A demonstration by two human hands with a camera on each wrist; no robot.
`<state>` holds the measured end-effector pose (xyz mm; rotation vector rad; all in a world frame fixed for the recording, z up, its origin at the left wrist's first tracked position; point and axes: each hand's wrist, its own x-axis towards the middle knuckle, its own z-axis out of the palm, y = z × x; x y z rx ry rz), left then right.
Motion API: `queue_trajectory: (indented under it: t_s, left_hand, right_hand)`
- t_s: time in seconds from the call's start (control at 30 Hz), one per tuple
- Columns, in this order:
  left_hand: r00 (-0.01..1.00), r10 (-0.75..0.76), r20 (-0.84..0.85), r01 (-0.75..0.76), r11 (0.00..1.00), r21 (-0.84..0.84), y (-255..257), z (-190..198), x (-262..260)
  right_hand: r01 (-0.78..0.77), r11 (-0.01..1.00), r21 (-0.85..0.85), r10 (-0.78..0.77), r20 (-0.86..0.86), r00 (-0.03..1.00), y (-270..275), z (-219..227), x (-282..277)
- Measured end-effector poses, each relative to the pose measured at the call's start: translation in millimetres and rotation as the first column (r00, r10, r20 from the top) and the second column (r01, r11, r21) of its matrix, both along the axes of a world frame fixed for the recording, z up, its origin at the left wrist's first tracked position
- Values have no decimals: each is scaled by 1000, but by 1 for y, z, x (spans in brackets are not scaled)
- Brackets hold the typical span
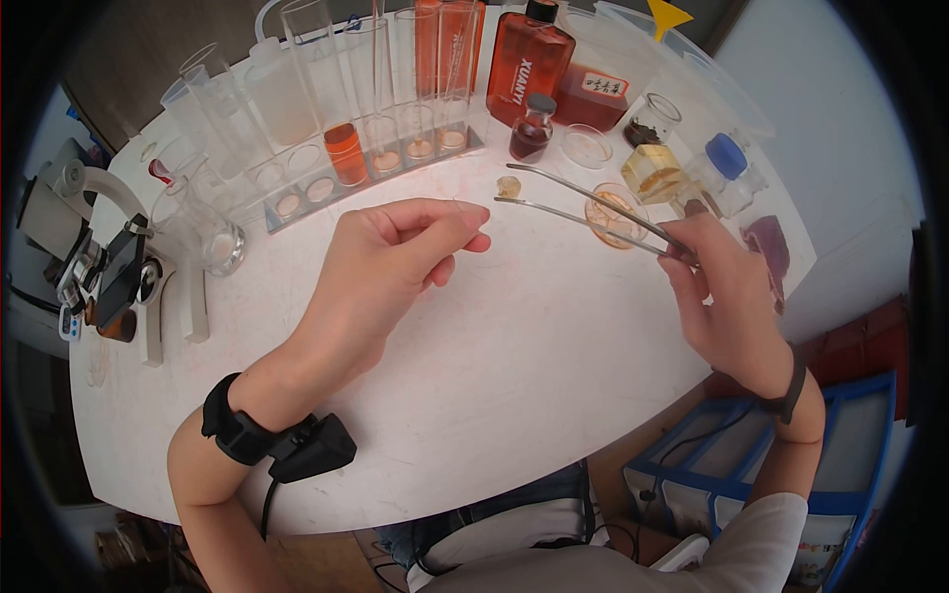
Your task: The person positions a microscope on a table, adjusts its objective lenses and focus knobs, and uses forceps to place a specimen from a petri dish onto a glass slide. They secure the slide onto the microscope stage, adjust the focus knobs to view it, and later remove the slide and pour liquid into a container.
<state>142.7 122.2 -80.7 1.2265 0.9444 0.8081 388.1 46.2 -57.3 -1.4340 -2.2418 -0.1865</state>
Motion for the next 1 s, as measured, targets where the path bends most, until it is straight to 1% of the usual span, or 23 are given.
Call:
queue_trajectory:
  t_s: [0.03,0.1,0.13,0.2,0.23,0.3,0.33,0.4,0.6,1.0]
  left_hand:
    - [1000,13,10,-13,1000,-4,0,0,0]
    - [1000,10,11,-10,1000,-10,1,0,-1]
    - [1000,7,11,-7,1000,-16,1,-1,-1]
    - [1000,4,26,-3,999,-36,1,-2,-1]
    - [999,1,40,2,998,-56,0,-2,-1]
    - [998,-4,58,9,997,-72,0,-2,0]
    - [997,-9,76,16,996,-88,-1,-2,0]
    - [996,-15,82,22,996,-88,-3,-2,0]
    - [994,-34,103,42,996,-77,-5,-1,0]
    - [994,-26,108,36,996,-87,-4,-2,0]
  right_hand:
    - [0,1000,0,0,0,1000,-1,0,-1]
    - [-28,992,122,16,103,995,-2,-1,-4]
    - [-29,992,122,16,103,995,-3,-2,-4]
    - [-88,972,219,37,226,973,-4,-4,-4]
    - [-88,972,219,37,225,974,-4,-5,-5]
    - [-125,953,278,28,329,944,-4,-6,-7]
    - [-124,952,278,27,329,944,-4,-6,-7]
    - [-148,930,337,9,380,925,-3,-7,-7]
    - [-150,922,357,-14,417,909,-4,-10,-7]
    - [-154,926,344,1,406,914,-3,-13,-2]
